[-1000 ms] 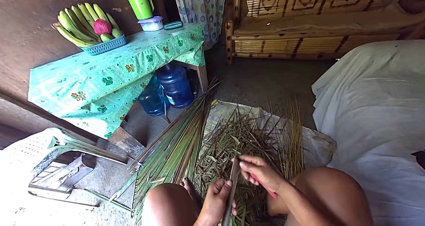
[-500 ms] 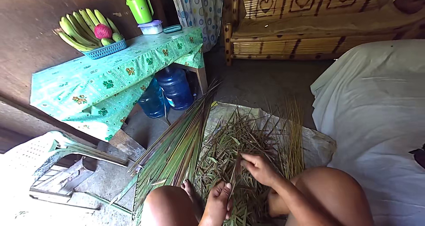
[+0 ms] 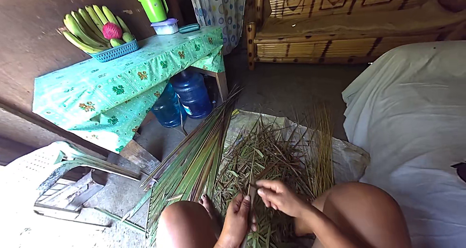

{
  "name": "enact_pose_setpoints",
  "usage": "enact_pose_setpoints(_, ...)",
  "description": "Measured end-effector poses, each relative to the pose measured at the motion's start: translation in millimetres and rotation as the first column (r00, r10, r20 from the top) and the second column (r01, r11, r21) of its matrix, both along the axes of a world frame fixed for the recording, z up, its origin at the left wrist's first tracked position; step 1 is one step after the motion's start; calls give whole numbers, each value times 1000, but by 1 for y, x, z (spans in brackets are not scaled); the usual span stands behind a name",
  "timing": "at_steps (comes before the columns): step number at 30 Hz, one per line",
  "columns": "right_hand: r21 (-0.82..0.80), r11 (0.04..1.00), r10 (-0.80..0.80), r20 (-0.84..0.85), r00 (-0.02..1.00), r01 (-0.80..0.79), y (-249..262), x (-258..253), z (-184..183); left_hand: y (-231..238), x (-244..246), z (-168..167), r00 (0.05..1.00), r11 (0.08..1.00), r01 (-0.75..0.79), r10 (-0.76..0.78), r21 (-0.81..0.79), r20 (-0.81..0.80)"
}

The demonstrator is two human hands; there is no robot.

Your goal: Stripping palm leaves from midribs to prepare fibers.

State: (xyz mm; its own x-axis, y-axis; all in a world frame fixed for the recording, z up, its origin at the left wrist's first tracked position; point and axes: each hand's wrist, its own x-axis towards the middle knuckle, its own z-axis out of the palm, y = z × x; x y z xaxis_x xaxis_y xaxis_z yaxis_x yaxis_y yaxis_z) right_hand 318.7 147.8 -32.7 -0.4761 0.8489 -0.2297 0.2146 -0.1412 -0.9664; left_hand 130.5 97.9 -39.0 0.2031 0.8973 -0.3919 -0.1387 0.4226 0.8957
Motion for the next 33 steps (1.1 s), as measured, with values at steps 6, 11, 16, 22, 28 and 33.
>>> enact_pose_setpoints(6, 173, 982, 72, 31, 997, -76, -2, 5, -2, -1, -1, -4, 999, 999, -36, 36, -27, 29)
enact_pose_setpoints(11, 556, 817, 22, 236, 972, -153, -3, 3, -21, -1, -3, -2, 996, 999, -30, 34, -43, 77)
enact_pose_setpoints(16, 456, 883, -255, 256, 933, 116, 31, 20, -14, -6, -1, -5, 995, 998, 13, -7, -58, 102)
enact_pose_setpoints(22, 189, 954, -252, 86, 964, 233, 33, 31, 1, -3, -3, -4, 998, 998, -11, 15, -66, 63)
enact_pose_setpoints(28, -55, 994, 92, -28, 995, -93, -5, 4, 0, -2, 2, -4, 1000, 1000, -4, 4, -20, 12)
enact_pose_setpoints(33, -86, 984, -164, -49, 985, 159, 11, 8, 3, -7, -5, -2, 995, 995, 100, -100, -2, -28)
